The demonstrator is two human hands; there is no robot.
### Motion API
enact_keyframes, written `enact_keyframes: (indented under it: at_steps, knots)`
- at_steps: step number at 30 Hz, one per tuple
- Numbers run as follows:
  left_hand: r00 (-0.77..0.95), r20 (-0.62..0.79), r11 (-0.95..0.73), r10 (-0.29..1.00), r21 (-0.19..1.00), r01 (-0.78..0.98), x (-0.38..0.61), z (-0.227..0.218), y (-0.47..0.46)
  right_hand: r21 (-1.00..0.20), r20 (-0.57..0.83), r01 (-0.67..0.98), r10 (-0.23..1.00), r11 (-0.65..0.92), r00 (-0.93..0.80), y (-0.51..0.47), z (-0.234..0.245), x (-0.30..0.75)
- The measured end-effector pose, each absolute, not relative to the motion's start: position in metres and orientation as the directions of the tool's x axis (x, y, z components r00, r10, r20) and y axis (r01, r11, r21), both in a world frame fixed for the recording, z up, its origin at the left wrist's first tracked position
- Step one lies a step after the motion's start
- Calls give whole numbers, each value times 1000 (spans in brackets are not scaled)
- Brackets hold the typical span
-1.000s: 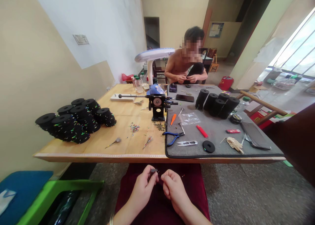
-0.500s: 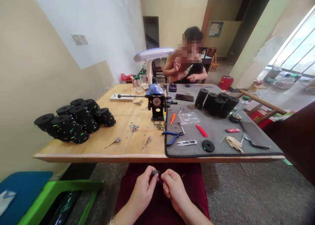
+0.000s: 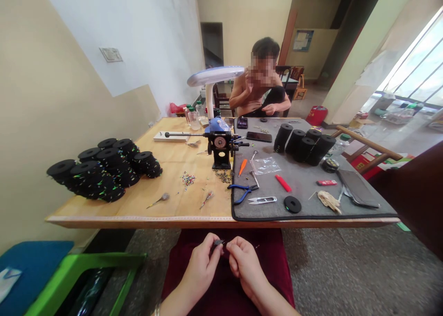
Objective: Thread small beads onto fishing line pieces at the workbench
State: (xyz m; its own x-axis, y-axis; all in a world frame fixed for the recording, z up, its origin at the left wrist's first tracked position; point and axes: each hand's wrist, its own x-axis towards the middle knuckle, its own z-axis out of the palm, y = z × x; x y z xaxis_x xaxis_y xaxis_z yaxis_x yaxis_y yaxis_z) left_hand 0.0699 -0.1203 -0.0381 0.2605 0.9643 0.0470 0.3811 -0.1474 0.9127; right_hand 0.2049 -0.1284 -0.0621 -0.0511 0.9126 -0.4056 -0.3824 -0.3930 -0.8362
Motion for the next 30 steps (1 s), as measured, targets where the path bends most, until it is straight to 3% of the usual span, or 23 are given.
enact_keyframes:
  at_steps: [16,30]
  knots:
    - [282,29,-125,959,936,329,73,-38,-120,-847,-373,-376,924,-375,-81,-128,-61,205]
    - [321,-54,-4,945,984,178,79,-35,-123,-710,-421,-588,903,-388,-87,-123,-60,211]
